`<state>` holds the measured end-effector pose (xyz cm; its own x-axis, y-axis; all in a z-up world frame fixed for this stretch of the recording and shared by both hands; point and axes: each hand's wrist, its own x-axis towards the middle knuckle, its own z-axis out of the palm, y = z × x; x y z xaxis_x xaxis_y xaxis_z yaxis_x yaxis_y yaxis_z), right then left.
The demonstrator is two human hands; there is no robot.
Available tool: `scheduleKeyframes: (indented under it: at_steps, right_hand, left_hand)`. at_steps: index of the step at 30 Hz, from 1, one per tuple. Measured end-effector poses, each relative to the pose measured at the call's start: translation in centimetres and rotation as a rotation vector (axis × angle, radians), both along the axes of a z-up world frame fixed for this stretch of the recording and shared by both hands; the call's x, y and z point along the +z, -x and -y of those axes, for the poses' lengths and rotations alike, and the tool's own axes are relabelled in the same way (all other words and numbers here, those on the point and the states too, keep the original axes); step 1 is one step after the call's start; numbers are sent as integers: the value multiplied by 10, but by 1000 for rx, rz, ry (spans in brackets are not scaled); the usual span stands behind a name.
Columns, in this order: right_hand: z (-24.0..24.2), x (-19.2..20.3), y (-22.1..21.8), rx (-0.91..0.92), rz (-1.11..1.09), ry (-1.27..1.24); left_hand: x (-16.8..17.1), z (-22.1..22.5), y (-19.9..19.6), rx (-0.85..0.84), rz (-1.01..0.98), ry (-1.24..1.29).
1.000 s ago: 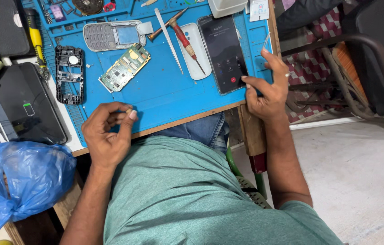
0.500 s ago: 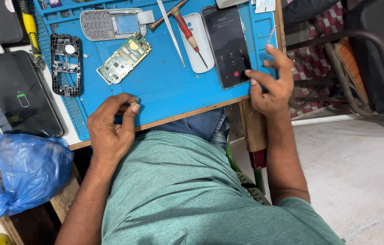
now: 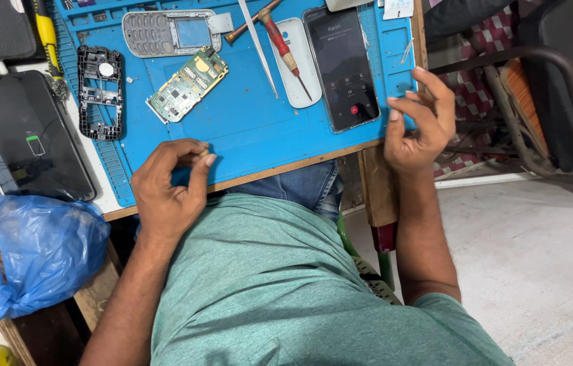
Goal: The person handles a small component, then uses a soldering iron and tweezers to work on a smartphone motherboard. The person repeatedly applies the soldering iron to different points on the board while holding it with the other hand.
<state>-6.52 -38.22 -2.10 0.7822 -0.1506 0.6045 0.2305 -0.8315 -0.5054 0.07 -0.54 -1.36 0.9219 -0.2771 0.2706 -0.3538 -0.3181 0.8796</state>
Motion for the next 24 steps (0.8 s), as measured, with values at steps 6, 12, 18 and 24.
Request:
scheduleKeyframes:
  at_steps: [6,12,18,24]
  right_hand:
    - [-4,4,-9,59,-8,180]
    - [-4,5,-7,79,-59,321]
    - [-1,1,-4,-23,35,-70]
    - [-10,9,-5,26,42,-40]
  left_hand:
    - [3,1,-1,-5,-28,-12]
    - [4,0,-2,-27,-8,15]
    - [5,-2,-3,-20,-10,25]
    - [4,0,-3,-19,-16,18]
